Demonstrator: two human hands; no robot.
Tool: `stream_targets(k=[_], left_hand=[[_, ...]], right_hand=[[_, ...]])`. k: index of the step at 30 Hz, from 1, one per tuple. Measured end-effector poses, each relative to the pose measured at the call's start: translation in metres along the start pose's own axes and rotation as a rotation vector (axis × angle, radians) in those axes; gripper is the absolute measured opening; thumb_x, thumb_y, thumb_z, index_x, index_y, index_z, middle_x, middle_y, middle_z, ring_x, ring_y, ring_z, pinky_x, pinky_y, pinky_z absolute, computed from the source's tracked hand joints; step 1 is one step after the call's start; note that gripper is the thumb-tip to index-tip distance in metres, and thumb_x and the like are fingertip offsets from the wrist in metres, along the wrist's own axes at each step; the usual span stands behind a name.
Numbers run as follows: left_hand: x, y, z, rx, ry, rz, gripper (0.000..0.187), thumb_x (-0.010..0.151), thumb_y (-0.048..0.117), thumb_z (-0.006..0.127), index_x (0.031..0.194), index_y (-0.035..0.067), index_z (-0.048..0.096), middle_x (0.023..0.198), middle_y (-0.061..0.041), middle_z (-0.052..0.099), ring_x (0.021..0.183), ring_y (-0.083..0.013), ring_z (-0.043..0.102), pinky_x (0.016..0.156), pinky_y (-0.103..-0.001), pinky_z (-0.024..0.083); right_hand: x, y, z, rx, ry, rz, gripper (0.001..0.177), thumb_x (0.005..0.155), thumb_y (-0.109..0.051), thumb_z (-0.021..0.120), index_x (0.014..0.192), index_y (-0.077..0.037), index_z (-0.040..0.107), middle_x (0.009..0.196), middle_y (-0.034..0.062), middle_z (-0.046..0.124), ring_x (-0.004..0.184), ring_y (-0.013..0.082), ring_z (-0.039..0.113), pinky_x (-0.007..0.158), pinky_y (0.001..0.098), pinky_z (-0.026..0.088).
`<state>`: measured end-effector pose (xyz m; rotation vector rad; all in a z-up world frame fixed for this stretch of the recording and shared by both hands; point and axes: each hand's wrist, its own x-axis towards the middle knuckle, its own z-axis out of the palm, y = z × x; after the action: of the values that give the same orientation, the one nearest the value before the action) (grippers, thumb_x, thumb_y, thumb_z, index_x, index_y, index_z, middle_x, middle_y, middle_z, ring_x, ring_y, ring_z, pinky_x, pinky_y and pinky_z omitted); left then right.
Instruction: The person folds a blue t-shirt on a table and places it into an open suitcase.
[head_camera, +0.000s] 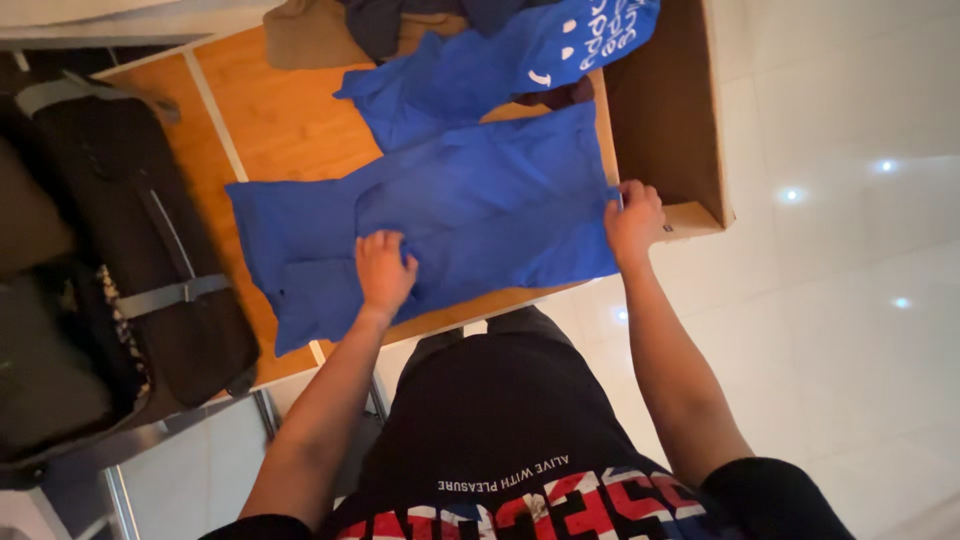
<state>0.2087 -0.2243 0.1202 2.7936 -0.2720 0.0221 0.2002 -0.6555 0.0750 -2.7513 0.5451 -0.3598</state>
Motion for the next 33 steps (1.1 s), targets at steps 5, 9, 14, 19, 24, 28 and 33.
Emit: stream_targets(k=[5, 9, 14, 19, 24, 28, 33], left_hand=[[-0.026, 0.038, 0.000, -0.204, -0.190, 0.238, 0.031, 0.078, 0.021, 0.078, 0.105, 0.008, 0.068, 0.109, -0.010, 0.064, 0.107, -0.0312, 0.061, 0.093, -0.046, 0.043], [-0.044, 0.051, 0.020, -0.191, -0.353, 0.352, 0.039, 0.073, 0.023, 0.079, 0.107, 0.007, 0.069, 0.103, -0.010, 0.068, 0.101, -0.0289, 0.064, 0.085, -0.045, 0.044], [-0.054, 0.040, 0.063, -0.009, -0.454, 0.402, 0.013, 0.083, 0.018, 0.067, 0.094, 0.012, 0.070, 0.096, -0.009, 0.071, 0.095, -0.0279, 0.069, 0.086, -0.046, 0.046], [-0.050, 0.034, 0.080, 0.050, -0.498, 0.458, 0.015, 0.087, 0.015, 0.056, 0.084, 0.014, 0.071, 0.087, -0.009, 0.072, 0.087, -0.0297, 0.071, 0.081, -0.049, 0.048], [-0.054, 0.041, 0.060, -0.084, -0.416, 0.442, 0.013, 0.083, 0.016, 0.060, 0.076, 0.012, 0.070, 0.082, -0.009, 0.071, 0.082, -0.0319, 0.069, 0.076, -0.049, 0.048], [-0.060, 0.041, 0.048, -0.131, -0.405, 0.469, 0.013, 0.083, 0.016, 0.061, 0.075, 0.011, 0.069, 0.079, -0.010, 0.070, 0.082, -0.0310, 0.069, 0.077, -0.048, 0.048], [-0.061, 0.043, 0.047, -0.133, -0.404, 0.516, 0.008, 0.079, 0.016, 0.066, 0.073, 0.011, 0.067, 0.077, -0.008, 0.068, 0.082, -0.0293, 0.068, 0.077, -0.046, 0.046]], right_hand=[[-0.060, 0.052, -0.018, 0.080, -0.098, 0.250, 0.031, 0.076, -0.022, 0.077, 0.105, -0.009, 0.075, 0.100, 0.0117, 0.073, 0.098, 0.0360, 0.066, 0.084, 0.0486, 0.052], [-0.094, 0.077, -0.018, 0.204, -0.367, 0.462, 0.038, 0.081, -0.032, 0.081, 0.110, -0.010, 0.076, 0.100, 0.0113, 0.076, 0.094, 0.0312, 0.071, 0.086, 0.0433, 0.054], [-0.112, 0.084, 0.000, 0.393, -0.338, 0.599, 0.037, 0.081, -0.031, 0.080, 0.107, -0.006, 0.075, 0.090, 0.0113, 0.076, 0.085, 0.0267, 0.074, 0.082, 0.0388, 0.057], [-0.105, 0.080, 0.012, 0.499, -0.253, 0.545, 0.026, 0.083, -0.026, 0.078, 0.098, -0.005, 0.076, 0.086, 0.0087, 0.076, 0.080, 0.0243, 0.073, 0.078, 0.0361, 0.056], [-0.099, 0.075, -0.001, 0.470, -0.167, 0.567, 0.023, 0.084, -0.024, 0.079, 0.088, -0.002, 0.073, 0.084, 0.0114, 0.075, 0.078, 0.0248, 0.071, 0.076, 0.0361, 0.055], [-0.095, 0.076, -0.002, 0.585, -0.218, 0.603, 0.028, 0.079, -0.021, 0.082, 0.096, -0.002, 0.071, 0.086, 0.0114, 0.075, 0.078, 0.0204, 0.071, 0.075, 0.0327, 0.055], [-0.091, 0.081, -0.004, 0.881, -0.227, 0.667, 0.030, 0.078, -0.015, 0.079, 0.104, -0.001, 0.073, 0.087, 0.0102, 0.076, 0.079, 0.0186, 0.070, 0.074, 0.0306, 0.055]])
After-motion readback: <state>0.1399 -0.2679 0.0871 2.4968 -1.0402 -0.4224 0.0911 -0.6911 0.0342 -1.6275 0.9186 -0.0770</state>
